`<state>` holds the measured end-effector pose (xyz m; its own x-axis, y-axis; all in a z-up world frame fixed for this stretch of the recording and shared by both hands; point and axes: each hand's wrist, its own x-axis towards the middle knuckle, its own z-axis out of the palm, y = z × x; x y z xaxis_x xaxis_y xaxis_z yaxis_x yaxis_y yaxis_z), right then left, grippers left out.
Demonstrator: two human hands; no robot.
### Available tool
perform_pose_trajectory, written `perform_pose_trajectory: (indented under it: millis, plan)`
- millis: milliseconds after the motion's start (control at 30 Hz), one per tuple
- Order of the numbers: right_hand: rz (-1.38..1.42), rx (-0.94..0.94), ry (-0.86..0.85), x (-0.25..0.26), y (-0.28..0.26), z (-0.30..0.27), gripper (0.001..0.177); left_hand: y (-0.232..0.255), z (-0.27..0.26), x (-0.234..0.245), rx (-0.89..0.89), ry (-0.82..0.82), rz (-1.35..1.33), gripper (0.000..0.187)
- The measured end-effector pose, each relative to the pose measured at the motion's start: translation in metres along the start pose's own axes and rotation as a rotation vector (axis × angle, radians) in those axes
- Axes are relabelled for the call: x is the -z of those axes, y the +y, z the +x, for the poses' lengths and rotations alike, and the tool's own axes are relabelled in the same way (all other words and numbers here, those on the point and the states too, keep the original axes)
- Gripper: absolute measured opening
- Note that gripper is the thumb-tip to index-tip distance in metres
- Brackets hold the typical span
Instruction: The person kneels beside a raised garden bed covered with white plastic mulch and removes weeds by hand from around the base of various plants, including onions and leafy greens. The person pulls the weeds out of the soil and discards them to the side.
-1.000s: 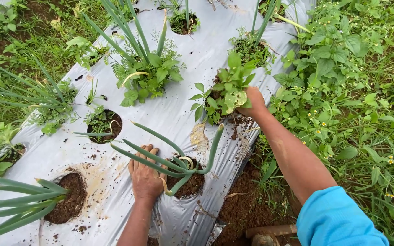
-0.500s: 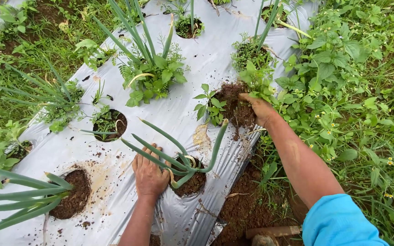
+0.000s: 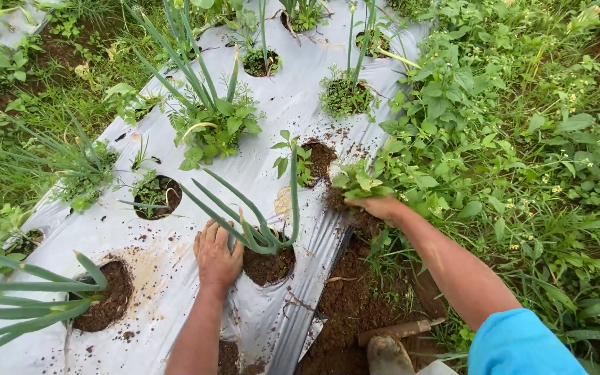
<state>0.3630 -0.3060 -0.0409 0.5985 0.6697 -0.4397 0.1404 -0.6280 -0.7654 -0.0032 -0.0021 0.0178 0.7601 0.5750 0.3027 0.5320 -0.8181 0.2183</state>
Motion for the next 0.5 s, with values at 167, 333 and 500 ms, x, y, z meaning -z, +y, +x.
perform_pose_trajectory:
  millis: [167,333,500]
  plan:
    - [0.011,0.081,-0.31,0.017,-0.091,-0.167,0.053,-0.007,0.001,0.003,0.152,-0.438,-0.049,0.049]
    - [-0.023,0.094,-0.319,-0.013,-0.285,-0.381,0.054,0.056,-0.066,0.146,0.137,-0.526,-0.327,0.053]
    - [-0.073,0.146,-0.361,-0.021,-0.377,-0.522,0.056,0.086,-0.143,0.278,0.199,-0.51,-0.594,0.046]
